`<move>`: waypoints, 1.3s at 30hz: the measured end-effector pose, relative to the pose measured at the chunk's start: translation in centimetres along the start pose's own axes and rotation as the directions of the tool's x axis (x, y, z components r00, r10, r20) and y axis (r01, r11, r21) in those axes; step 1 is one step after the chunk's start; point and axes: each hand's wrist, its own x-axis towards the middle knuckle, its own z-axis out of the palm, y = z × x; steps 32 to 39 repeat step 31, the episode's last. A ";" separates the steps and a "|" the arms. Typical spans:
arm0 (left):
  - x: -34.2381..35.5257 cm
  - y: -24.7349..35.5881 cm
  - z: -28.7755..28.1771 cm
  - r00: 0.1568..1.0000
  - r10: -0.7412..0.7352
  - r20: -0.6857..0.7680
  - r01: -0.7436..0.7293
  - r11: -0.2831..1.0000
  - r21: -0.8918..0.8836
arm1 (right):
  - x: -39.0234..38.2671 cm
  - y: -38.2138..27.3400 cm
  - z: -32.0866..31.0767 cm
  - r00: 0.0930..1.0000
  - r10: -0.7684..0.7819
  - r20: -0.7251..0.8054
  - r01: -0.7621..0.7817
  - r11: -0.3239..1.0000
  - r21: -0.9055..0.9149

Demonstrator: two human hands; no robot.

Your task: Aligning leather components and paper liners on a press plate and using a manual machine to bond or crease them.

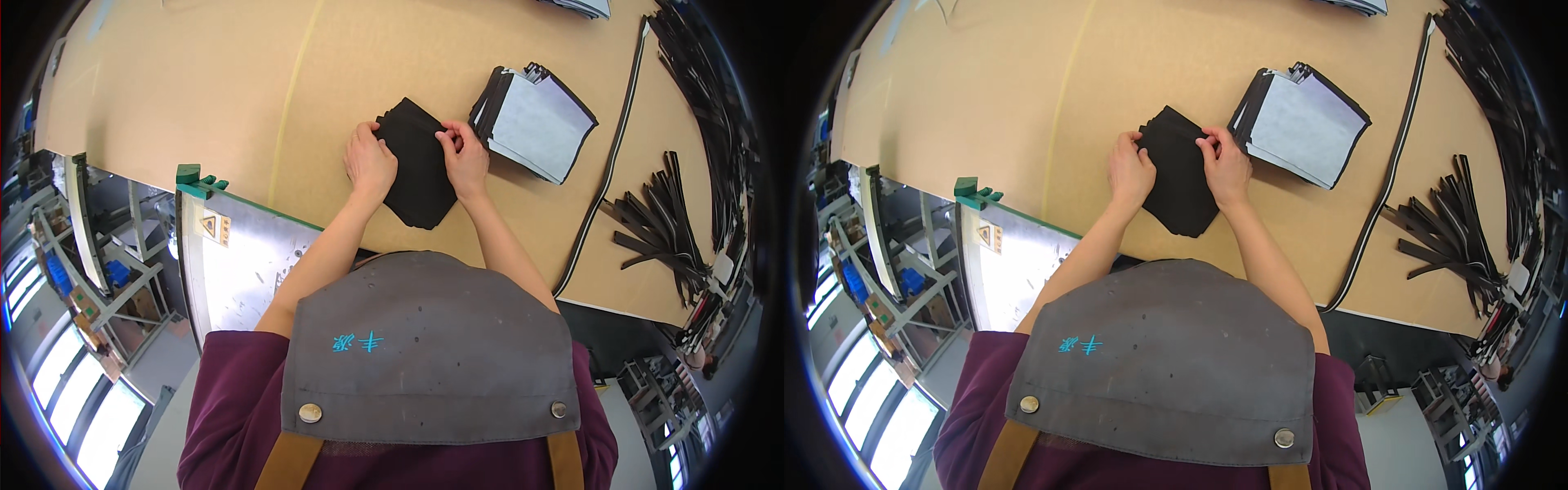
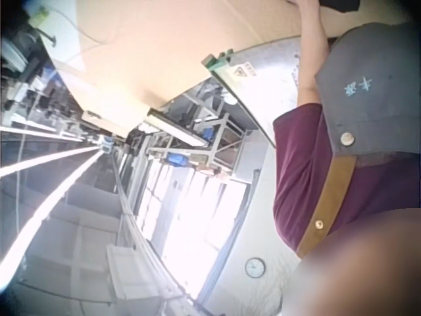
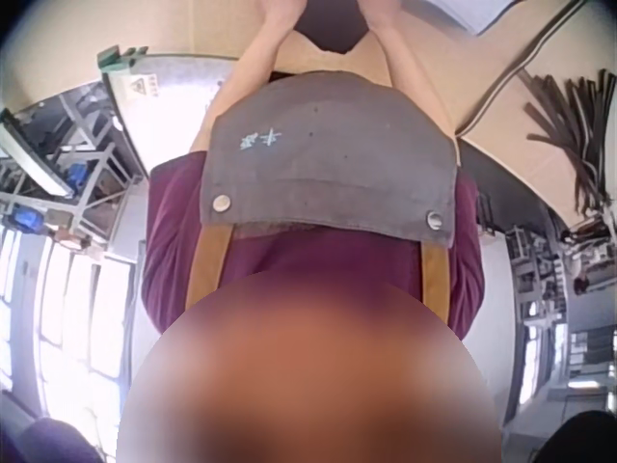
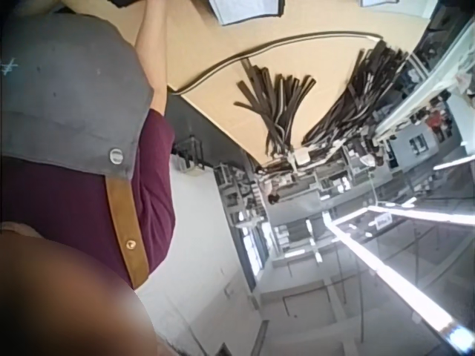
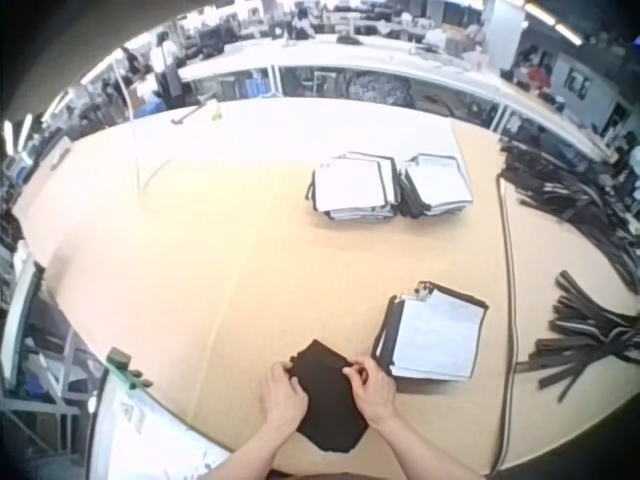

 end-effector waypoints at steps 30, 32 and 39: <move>-7.3 -2.6 -0.9 0.996 0.071 0.052 -0.056 0.967 -0.247 | -0.9 -1.0 -2.1 0.979 -0.115 0.169 0.164 0.937 -0.309; -7.3 -2.6 -0.9 0.997 0.064 0.049 -0.050 0.967 -0.249 | -0.9 -1.1 -2.1 0.978 -0.117 0.170 0.166 0.937 -0.308; -7.3 -2.6 -0.9 0.997 0.064 0.049 -0.050 0.967 -0.249 | -0.9 -1.1 -2.1 0.978 -0.117 0.170 0.166 0.937 -0.308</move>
